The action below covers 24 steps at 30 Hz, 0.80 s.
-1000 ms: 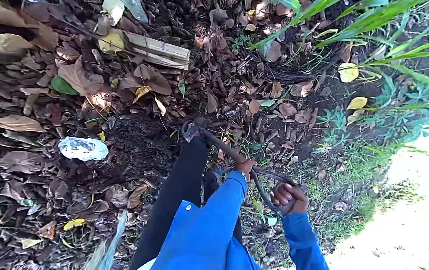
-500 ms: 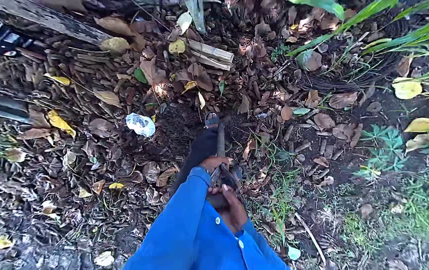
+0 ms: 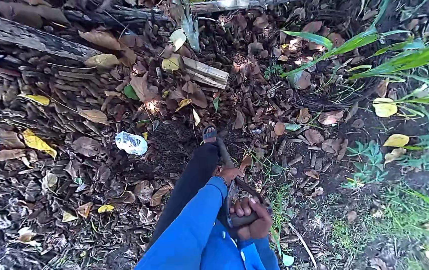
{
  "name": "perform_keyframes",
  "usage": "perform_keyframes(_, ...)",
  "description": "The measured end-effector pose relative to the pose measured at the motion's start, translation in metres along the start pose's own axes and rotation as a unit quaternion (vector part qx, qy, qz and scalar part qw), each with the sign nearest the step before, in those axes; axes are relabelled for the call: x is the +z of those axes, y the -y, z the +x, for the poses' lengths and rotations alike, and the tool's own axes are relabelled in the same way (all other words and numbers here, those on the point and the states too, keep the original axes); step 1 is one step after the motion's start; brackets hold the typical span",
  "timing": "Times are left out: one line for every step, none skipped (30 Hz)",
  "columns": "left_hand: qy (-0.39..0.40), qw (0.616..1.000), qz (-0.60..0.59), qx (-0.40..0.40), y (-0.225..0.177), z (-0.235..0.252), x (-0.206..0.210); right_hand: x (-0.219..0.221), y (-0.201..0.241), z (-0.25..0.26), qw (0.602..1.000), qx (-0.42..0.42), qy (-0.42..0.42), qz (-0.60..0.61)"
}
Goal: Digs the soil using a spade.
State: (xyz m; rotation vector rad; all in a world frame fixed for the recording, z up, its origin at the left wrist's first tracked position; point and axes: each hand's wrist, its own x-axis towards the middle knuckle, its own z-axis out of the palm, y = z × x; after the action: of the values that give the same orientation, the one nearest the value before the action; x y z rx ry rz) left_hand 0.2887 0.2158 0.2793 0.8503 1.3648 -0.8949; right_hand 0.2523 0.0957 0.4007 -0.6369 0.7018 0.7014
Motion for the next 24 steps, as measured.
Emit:
perform_keyframes(0.001,1.000,0.004,0.002,-0.018,0.002,0.002,0.006,0.008,0.018,0.999,-0.014,0.030,0.008)
perform_keyframes(0.008,1.000,0.005,0.001,-0.034,0.003,0.002,0.013,0.013,0.033,0.999,-0.025,0.045,0.015)
perform_keyframes(0.010,1.000,0.011,-0.001,-0.041,0.005,-0.001,0.019,0.012,0.040,0.998,-0.032,0.049,0.020)
perform_keyframes(0.018,1.000,0.004,-0.007,-0.036,0.007,-0.006,0.019,0.004,0.037,0.998,-0.032,0.046,0.022)
perform_keyframes(0.020,1.000,-0.011,-0.008,-0.021,0.010,-0.013,0.017,-0.008,0.028,0.998,-0.024,0.046,0.020)
perform_keyframes(0.018,0.999,-0.032,-0.003,-0.007,0.014,-0.021,0.012,-0.018,0.021,0.998,-0.012,0.054,0.015)
perform_keyframes(0.014,0.999,-0.045,0.006,0.007,0.019,-0.025,0.001,-0.027,0.015,0.997,-0.006,0.079,0.010)
perform_keyframes(0.013,0.998,-0.053,0.015,0.024,0.024,-0.023,-0.017,-0.033,0.006,0.994,-0.008,0.112,0.006)
perform_keyframes(0.012,0.998,-0.059,0.023,0.042,0.028,-0.014,-0.040,-0.035,-0.003,0.990,-0.015,0.141,0.000)
perform_keyframes(0.007,0.997,-0.061,0.037,0.055,0.033,-0.004,-0.065,-0.033,-0.007,0.986,-0.023,0.166,-0.008)
perform_keyframes(0.004,0.997,-0.054,0.046,0.068,0.038,0.008,-0.095,-0.030,-0.013,0.984,-0.027,0.178,-0.016)
perform_keyframes(0.000,0.998,-0.046,0.045,0.094,0.044,0.024,-0.131,-0.027,-0.029,0.988,-0.025,0.153,-0.023)
perform_keyframes(0.001,0.999,-0.037,0.039,0.126,0.052,0.043,-0.168,-0.025,-0.048,0.994,-0.019,0.099,-0.037)
perform_keyframes(-0.002,0.999,-0.026,0.033,0.152,0.060,0.061,-0.203,-0.024,-0.061,0.998,-0.012,0.038,-0.051)
perform_keyframes(-0.004,1.000,-0.005,0.026,0.174,0.062,0.078,-0.234,-0.024,-0.071,0.998,-0.003,-0.023,-0.058)
perform_keyframes(-0.005,0.999,0.024,0.021,0.191,0.059,0.091,-0.258,-0.025,-0.079,0.995,0.004,-0.078,-0.058)
perform_keyframes(-0.010,0.998,0.057,0.019,0.201,0.056,0.100,-0.271,-0.027,-0.083,0.991,0.010,-0.124,-0.053)
perform_keyframes(-0.016,0.996,0.084,0.017,0.204,0.053,0.103,-0.272,-0.031,-0.085,0.986,0.010,-0.160,-0.050)
perform_keyframes(-0.031,0.994,0.101,0.021,0.201,0.050,0.101,-0.259,-0.034,-0.082,0.980,0.005,-0.192,-0.054)
perform_keyframes(-0.041,0.992,0.112,0.026,0.196,0.047,0.095,-0.238,-0.037,-0.080,0.974,-0.003,-0.217,-0.060)
perform_keyframes(-0.043,0.992,0.112,0.031,0.190,0.041,0.086,-0.213,-0.040,-0.079,0.971,-0.007,-0.230,-0.065)
perform_keyframes(-0.039,0.993,0.106,0.037,0.179,0.033,0.074,-0.188,-0.041,-0.074,0.970,-0.010,-0.232,-0.067)
perform_keyframes(-0.036,0.994,0.095,0.047,0.166,0.025,0.062,-0.163,-0.041,-0.067,0.971,-0.013,-0.230,-0.067)
perform_keyframes(-0.033,0.994,0.088,0.059,0.155,0.015,0.052,-0.140,-0.042,-0.062,0.972,-0.013,-0.226,-0.064)
